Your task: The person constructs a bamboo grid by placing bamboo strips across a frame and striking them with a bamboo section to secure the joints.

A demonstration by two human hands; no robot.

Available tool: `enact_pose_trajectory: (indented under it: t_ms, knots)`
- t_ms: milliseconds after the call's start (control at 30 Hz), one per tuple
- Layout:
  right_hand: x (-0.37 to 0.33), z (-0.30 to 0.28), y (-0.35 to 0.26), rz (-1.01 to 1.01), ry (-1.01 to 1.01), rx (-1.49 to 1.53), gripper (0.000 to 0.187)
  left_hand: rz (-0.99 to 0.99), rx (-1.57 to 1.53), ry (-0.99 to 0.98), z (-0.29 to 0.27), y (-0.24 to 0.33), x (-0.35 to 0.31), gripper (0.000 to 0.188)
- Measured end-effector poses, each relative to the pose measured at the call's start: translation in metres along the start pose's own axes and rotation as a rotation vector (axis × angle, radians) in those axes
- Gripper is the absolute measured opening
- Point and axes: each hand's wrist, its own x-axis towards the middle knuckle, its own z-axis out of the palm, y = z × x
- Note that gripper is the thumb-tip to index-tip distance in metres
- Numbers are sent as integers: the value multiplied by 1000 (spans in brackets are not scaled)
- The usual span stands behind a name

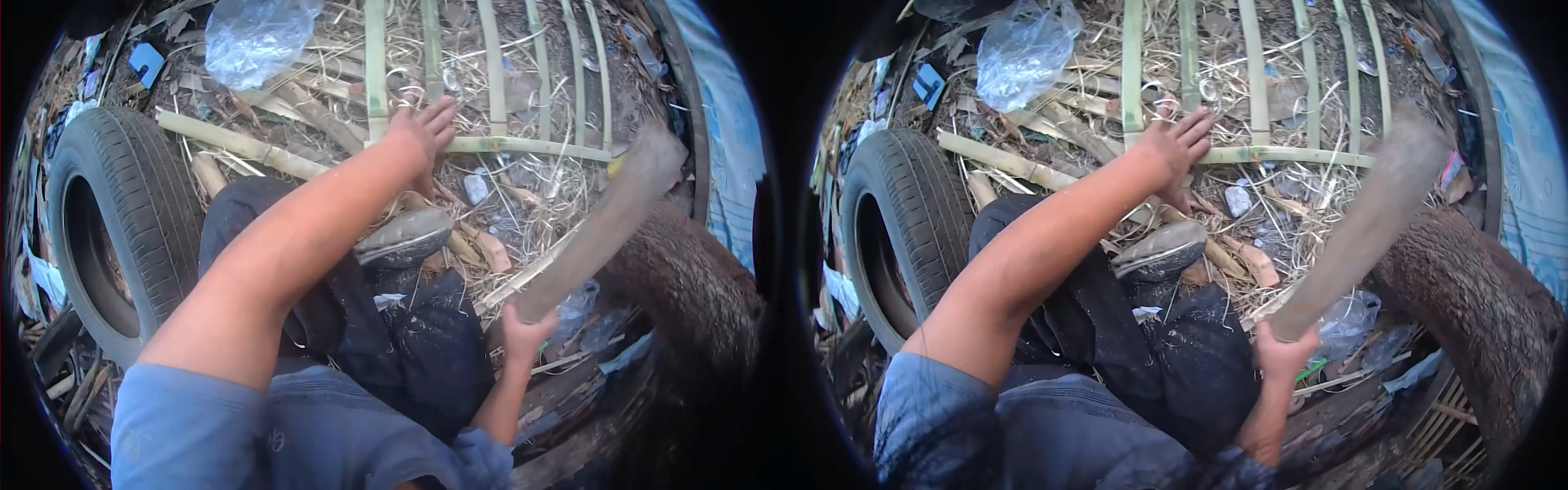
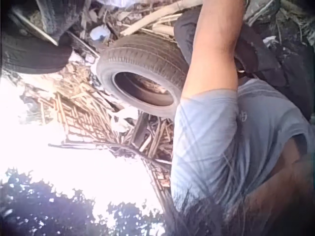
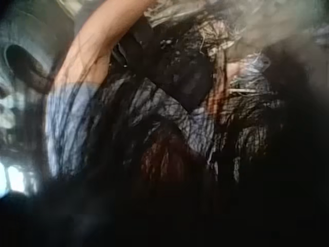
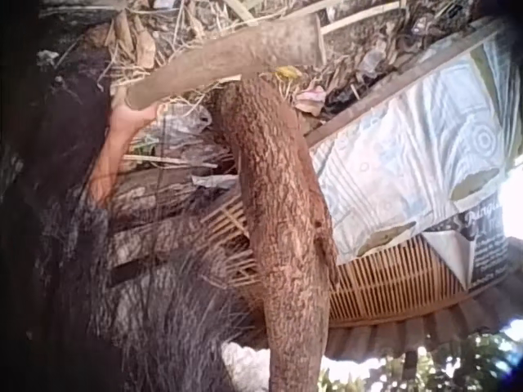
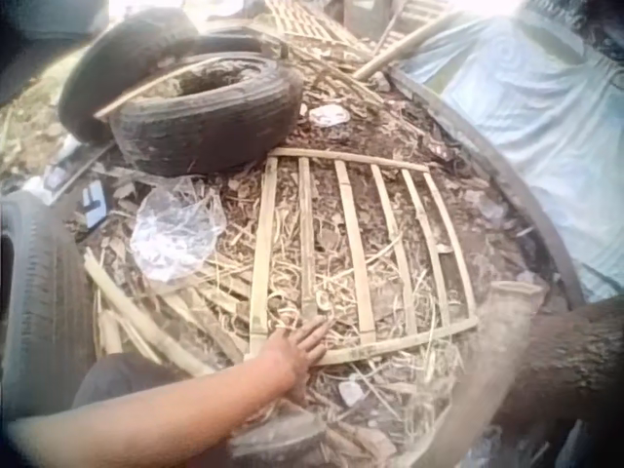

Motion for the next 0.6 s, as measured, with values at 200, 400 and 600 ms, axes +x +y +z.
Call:
enact_pose_trajectory:
  t_ms: [200,400,600]
  knots:
    - [18,14,-16,15,-172,-258,35,-28,45,41,-13,-3,6,120]
    - [23,13,-12,123,-270,-459,39,26,-53,17,-6,1,2,119]
    - [19,16,8,48,-192,-202,41,12,14,17,-7,0,1,119]
